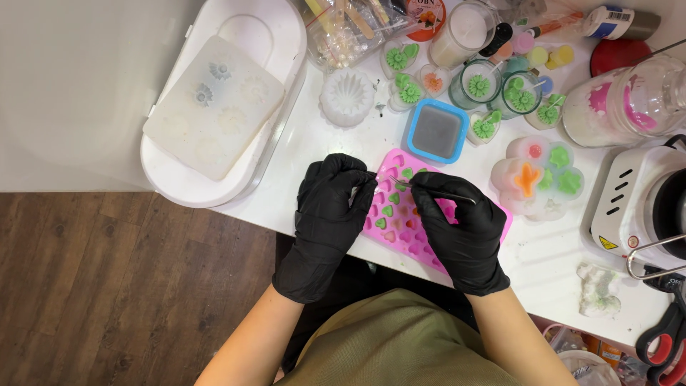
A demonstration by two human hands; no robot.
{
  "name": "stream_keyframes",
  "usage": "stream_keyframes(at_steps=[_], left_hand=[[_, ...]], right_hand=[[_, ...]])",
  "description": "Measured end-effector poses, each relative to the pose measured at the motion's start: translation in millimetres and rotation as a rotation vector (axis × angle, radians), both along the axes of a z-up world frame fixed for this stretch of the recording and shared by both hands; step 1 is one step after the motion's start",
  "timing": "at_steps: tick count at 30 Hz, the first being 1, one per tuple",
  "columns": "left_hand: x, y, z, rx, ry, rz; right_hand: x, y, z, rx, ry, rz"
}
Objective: Preparing small wax embeds using molds and tweezers for candle decoration.
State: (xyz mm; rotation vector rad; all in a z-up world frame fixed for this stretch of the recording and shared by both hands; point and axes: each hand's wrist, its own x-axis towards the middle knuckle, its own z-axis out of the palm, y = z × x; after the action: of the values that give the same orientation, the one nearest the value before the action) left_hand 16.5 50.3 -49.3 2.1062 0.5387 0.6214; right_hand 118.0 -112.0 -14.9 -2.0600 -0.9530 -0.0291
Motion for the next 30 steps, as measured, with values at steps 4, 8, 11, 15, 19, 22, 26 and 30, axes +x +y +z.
stream_keyframes(at_steps=[4,8,11,15,19,22,26,30], left_hand=[[1,0,0,0.007,-0.021,-0.003],[0,1,-2,0.011,-0.023,-0.002],[-1,1,-2,0.02,-0.026,-0.004],[1,1,-4,0.018,-0.035,-0.006],[0,1,-5,0.023,-0.035,-0.002],[0,1,-5,0.018,-0.029,-0.005],[1,0,-4,0.017,-0.015,0.0],[0,1,-4,0.019,-0.01,0.0]], right_hand=[[3,1,-3,-0.006,-0.005,0.04],[2,4,-4,0.006,-0.011,0.058],[2,4,-6,-0.014,-0.024,0.064],[2,2,-13,-0.013,-0.017,0.069],[1,2,-13,-0.013,0.023,0.066],[2,2,-12,0.021,0.039,0.08],[3,2,-7,0.037,0.016,0.053],[3,2,-7,0.012,-0.001,0.05]])
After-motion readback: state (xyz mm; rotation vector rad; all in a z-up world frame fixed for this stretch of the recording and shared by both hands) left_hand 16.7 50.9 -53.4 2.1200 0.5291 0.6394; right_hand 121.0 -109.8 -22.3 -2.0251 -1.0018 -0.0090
